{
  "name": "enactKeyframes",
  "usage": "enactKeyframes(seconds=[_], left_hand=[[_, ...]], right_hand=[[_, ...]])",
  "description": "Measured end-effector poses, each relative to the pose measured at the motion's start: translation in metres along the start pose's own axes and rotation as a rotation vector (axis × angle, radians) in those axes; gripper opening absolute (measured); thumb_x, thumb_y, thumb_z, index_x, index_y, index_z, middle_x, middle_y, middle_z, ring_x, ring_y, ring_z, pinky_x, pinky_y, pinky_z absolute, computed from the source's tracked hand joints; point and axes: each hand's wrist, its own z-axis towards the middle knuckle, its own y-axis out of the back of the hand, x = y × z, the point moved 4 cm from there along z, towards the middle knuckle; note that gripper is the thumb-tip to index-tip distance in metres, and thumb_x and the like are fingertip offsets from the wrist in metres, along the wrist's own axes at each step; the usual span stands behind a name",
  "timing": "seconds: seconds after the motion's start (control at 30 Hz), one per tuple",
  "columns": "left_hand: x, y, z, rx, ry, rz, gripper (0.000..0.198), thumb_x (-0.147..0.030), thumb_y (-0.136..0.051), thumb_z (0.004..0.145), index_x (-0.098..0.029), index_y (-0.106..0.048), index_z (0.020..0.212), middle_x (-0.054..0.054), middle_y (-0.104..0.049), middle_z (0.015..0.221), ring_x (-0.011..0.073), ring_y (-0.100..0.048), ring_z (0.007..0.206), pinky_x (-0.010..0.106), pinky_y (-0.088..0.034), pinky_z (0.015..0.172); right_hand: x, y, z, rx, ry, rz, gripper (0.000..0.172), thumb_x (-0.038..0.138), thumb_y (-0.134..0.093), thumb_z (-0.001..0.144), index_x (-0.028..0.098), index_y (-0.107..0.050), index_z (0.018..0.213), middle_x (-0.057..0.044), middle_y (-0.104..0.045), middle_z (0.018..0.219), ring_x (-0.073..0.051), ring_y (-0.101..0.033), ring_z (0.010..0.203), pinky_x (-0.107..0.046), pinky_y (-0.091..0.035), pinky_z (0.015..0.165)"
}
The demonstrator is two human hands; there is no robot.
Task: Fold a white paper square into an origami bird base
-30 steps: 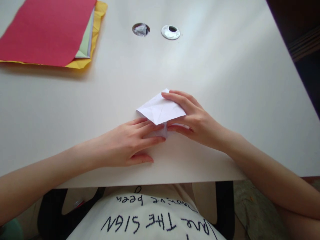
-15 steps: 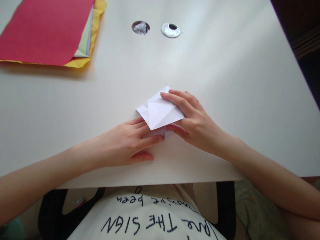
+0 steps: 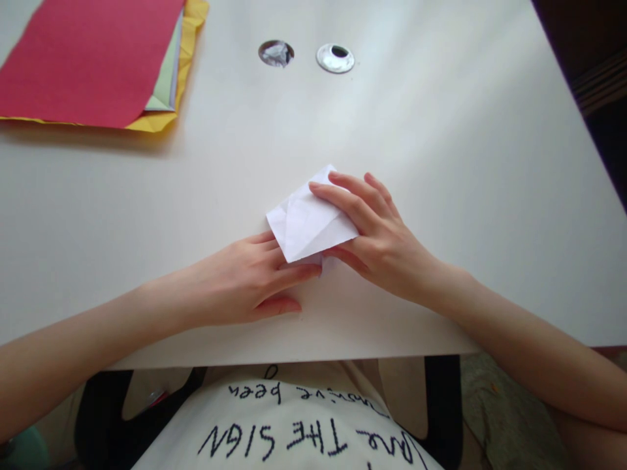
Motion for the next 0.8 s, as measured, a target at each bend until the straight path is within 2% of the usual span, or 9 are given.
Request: enactKeyframes(seconds=[0.2, 0.4, 0.5, 0.63, 0.8], left_hand=[[0.0010, 0.0011, 0.0010, 0.033, 0.017, -0.020, 0.042, -0.034, -0.053, 0.085, -0.016, -0.050, 0.123, 0.012, -0.053, 0.126, 0.0298, -0.046, 0.118, 0.044, -0.041, 0.097], [0.0019, 0.0026, 0.0029, 0.047, 0.049, -0.047, 0.058, -0.032, -0.054, 0.085, -0.016, -0.032, 0.136, 0.013, -0.043, 0.137, 0.0303, -0.036, 0.127, 0.044, -0.038, 0.101], [0.0011, 0.0005, 0.0023, 0.000, 0.025, 0.002, 0.053, -0.033, -0.053, 0.086, -0.017, -0.037, 0.133, 0.012, -0.046, 0.134, 0.0307, -0.038, 0.126, 0.045, -0.039, 0.100], [0.0003, -0.0013, 0.0013, -0.059, 0.003, 0.037, 0.045, -0.031, -0.052, 0.087, -0.014, -0.045, 0.128, 0.012, -0.051, 0.130, 0.0311, -0.043, 0.121, 0.046, -0.041, 0.098], [-0.0010, -0.0001, 0.0025, -0.023, -0.001, 0.064, 0.045, -0.031, -0.051, 0.087, -0.014, -0.046, 0.128, 0.011, -0.048, 0.133, 0.0305, -0.043, 0.122, 0.046, -0.042, 0.098]], right_hand=[[0.0018, 0.0015, 0.0007, 0.008, 0.003, -0.032, 0.007, 0.024, -0.051, 0.087, 0.024, -0.058, 0.086, 0.001, -0.038, 0.138, -0.025, -0.027, 0.132, -0.052, -0.018, 0.111], [0.0006, 0.0006, 0.0005, 0.015, -0.015, 0.002, 0.010, 0.026, -0.049, 0.088, 0.026, -0.058, 0.094, 0.002, -0.037, 0.140, -0.026, -0.026, 0.133, -0.052, -0.015, 0.112], [0.0007, 0.0005, 0.0010, 0.017, -0.025, 0.003, 0.012, 0.025, -0.047, 0.089, 0.026, -0.057, 0.096, 0.001, -0.037, 0.139, -0.026, -0.027, 0.133, -0.052, -0.015, 0.112], [0.0015, 0.0008, 0.0013, 0.015, -0.007, -0.021, 0.009, 0.025, -0.048, 0.088, 0.025, -0.058, 0.089, 0.001, -0.039, 0.138, -0.026, -0.027, 0.132, -0.052, -0.017, 0.111], [0.0000, -0.0002, 0.0012, 0.020, -0.028, 0.001, 0.014, 0.024, -0.047, 0.089, 0.026, -0.057, 0.097, 0.000, -0.039, 0.138, -0.026, -0.027, 0.132, -0.052, -0.016, 0.111]])
